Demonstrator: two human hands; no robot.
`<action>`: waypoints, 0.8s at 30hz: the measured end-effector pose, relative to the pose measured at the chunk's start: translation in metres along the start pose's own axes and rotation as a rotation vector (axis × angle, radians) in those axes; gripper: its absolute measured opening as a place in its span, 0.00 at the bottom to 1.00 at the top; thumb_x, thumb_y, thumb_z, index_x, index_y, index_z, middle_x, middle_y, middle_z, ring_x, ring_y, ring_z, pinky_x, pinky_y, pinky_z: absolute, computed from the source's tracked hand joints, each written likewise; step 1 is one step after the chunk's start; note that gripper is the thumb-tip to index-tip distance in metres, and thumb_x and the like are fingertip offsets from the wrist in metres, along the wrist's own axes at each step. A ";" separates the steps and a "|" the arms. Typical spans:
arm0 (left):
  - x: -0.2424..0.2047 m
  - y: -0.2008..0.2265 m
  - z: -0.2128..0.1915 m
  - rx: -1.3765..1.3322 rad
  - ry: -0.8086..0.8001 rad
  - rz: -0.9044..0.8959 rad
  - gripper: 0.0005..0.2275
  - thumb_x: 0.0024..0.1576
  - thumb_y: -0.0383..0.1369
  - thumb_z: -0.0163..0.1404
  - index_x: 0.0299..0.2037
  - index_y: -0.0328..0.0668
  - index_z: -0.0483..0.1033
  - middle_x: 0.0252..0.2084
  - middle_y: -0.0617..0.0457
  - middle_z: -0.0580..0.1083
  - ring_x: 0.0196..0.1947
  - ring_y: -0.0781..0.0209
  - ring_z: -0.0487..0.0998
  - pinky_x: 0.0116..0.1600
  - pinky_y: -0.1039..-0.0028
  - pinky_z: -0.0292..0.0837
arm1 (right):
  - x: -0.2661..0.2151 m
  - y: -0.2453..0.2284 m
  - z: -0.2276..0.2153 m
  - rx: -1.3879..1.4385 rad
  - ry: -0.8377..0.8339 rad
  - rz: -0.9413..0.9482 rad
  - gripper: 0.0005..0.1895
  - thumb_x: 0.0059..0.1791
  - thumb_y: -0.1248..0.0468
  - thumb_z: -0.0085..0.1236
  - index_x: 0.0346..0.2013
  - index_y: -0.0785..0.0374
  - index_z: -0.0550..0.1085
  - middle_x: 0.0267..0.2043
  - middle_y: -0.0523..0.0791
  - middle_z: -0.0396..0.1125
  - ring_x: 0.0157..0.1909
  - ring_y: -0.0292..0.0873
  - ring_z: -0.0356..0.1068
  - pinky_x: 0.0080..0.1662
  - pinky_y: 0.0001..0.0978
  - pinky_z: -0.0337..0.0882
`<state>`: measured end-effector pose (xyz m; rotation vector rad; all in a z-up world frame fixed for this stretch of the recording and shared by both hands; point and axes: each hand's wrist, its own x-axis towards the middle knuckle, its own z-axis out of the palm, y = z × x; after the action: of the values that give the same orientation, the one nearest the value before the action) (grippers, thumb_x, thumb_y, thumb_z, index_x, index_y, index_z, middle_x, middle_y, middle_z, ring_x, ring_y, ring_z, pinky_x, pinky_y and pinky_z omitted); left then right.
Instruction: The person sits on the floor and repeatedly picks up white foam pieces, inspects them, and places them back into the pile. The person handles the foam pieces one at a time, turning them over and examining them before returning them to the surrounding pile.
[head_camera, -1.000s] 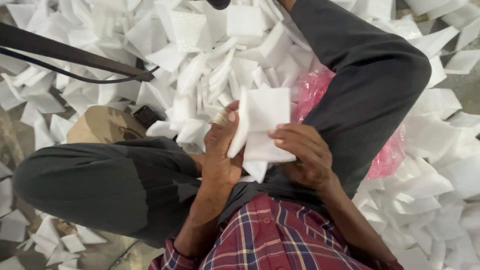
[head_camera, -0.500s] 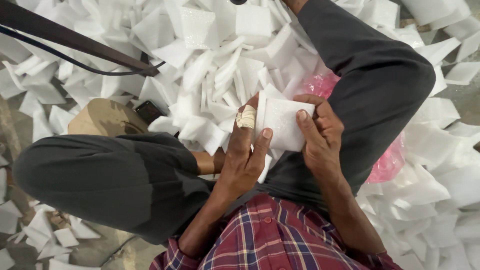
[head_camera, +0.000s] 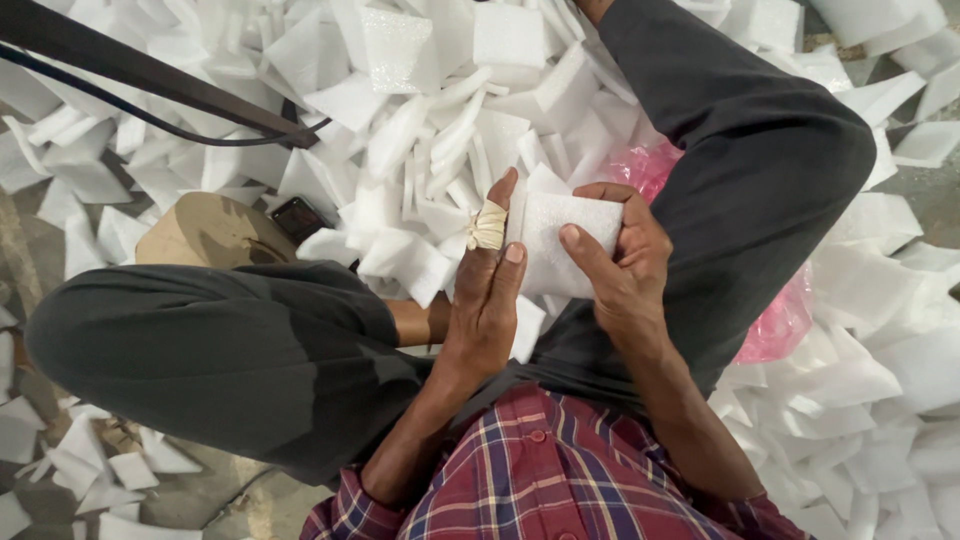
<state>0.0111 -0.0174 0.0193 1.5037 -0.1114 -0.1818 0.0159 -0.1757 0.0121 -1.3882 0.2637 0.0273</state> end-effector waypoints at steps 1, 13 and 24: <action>0.000 -0.001 0.000 -0.028 0.004 -0.018 0.23 0.71 0.27 0.33 0.77 0.31 0.50 0.79 0.40 0.56 0.80 0.49 0.55 0.81 0.65 0.49 | 0.001 0.000 0.001 -0.015 0.006 -0.001 0.16 0.53 0.71 0.60 0.54 0.70 0.69 0.43 0.45 0.72 0.41 0.32 0.71 0.45 0.23 0.73; -0.004 -0.018 0.006 0.101 0.043 0.042 0.24 0.71 0.25 0.34 0.77 0.30 0.47 0.81 0.40 0.52 0.82 0.50 0.51 0.83 0.64 0.44 | 0.009 -0.005 0.007 -0.019 0.031 0.044 0.16 0.51 0.74 0.60 0.53 0.69 0.70 0.42 0.46 0.72 0.41 0.32 0.72 0.43 0.22 0.72; 0.011 0.007 0.002 -0.704 -0.032 -0.203 0.43 0.59 0.66 0.20 0.81 0.51 0.36 0.83 0.48 0.45 0.79 0.50 0.48 0.80 0.62 0.39 | 0.041 -0.018 0.002 0.033 -0.050 0.138 0.16 0.48 0.71 0.63 0.50 0.68 0.73 0.41 0.46 0.73 0.39 0.34 0.73 0.43 0.24 0.74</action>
<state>0.0220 -0.0210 0.0257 0.8071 0.0780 -0.3656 0.0592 -0.1826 0.0213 -1.3326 0.3165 0.1708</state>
